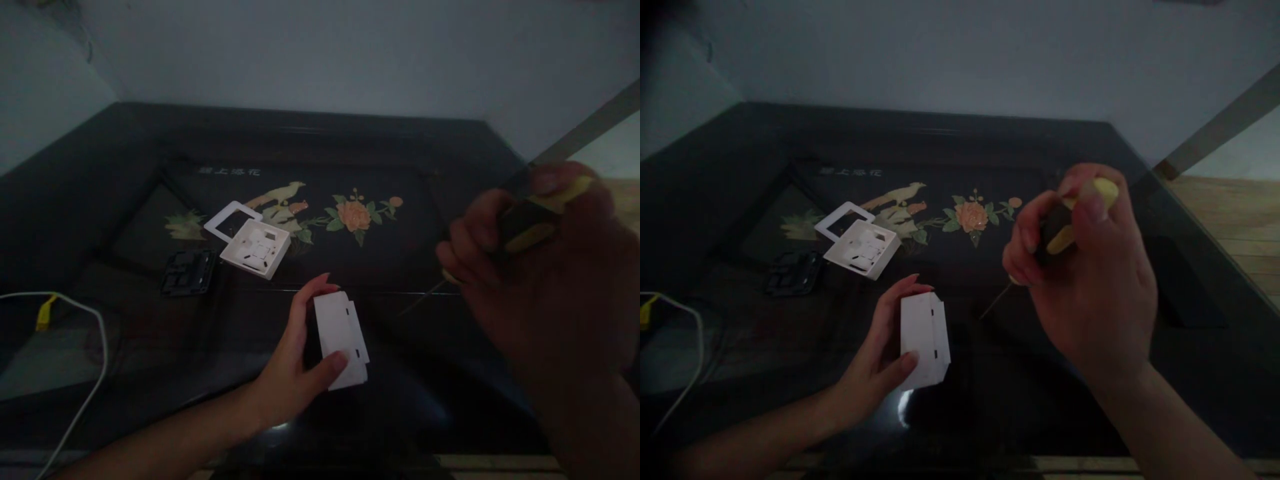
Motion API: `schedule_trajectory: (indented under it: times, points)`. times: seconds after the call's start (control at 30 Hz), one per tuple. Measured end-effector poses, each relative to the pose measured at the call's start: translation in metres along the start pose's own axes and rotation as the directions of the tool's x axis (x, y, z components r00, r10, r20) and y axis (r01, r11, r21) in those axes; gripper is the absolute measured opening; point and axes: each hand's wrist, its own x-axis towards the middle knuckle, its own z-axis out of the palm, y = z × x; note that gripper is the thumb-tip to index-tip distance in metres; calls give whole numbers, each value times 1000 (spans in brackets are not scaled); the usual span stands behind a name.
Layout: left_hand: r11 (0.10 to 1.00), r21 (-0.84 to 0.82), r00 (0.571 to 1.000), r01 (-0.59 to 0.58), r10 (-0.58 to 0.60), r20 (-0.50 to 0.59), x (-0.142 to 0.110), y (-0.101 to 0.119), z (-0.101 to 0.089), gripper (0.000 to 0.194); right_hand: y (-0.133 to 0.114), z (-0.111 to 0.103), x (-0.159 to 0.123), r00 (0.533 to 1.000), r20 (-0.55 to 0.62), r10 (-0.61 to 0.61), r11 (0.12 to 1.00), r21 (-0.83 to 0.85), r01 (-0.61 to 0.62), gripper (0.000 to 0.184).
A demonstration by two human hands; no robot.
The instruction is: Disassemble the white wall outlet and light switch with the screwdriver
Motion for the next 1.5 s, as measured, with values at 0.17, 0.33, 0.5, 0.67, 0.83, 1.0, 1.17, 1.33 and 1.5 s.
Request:
schedule_trajectory:
  times: [0.17, 0.33, 0.5, 0.67, 0.83, 1.0, 1.17, 1.33, 1.5]
  points:
    - [980, -115, 984, 162, -169, -51, 10, 9, 8, 57, -6, 41, 16, 998, -6, 70, 998, 5, -70, 42]
    - [952, -185, 970, 243, -236, 57, 22, 12, 5, 48, 7, 55, 18, 988, 122, 90, 991, 86, -101, 51]
    - [961, -141, 958, 238, -209, 197, 35, 9, -5, 49, 13, 55, 18, 986, 152, 62, 990, 119, -81, 50]
    - [999, -38, 985, 8, -2, 171, 29, -4, -15, 93, 11, 54, 19, 993, 117, 30, 997, 72, -39, 52]
    - [986, 136, 969, -96, 61, 240, 24, -10, -21, 127, 13, 53, 19, 990, 134, -32, 999, 30, 29, 51]
    - [970, 201, 957, -138, 78, 281, 29, -10, -24, 128, 14, 55, 16, 987, 145, -74, 996, -47, 81, 48]
    - [960, 236, 948, -150, 72, 310, 32, -12, -25, 125, 15, 56, 11, 978, 151, -144, 975, -146, 166, 51]
    - [948, 282, 960, -145, 66, 272, 31, -15, -26, 119, 12, 60, 10, 963, 239, -122, 975, -155, 161, 45]
    - [940, 304, 966, -156, 81, 246, 33, -15, -26, 113, -4, 76, 9, 866, 484, -127, 949, -196, 249, 34]
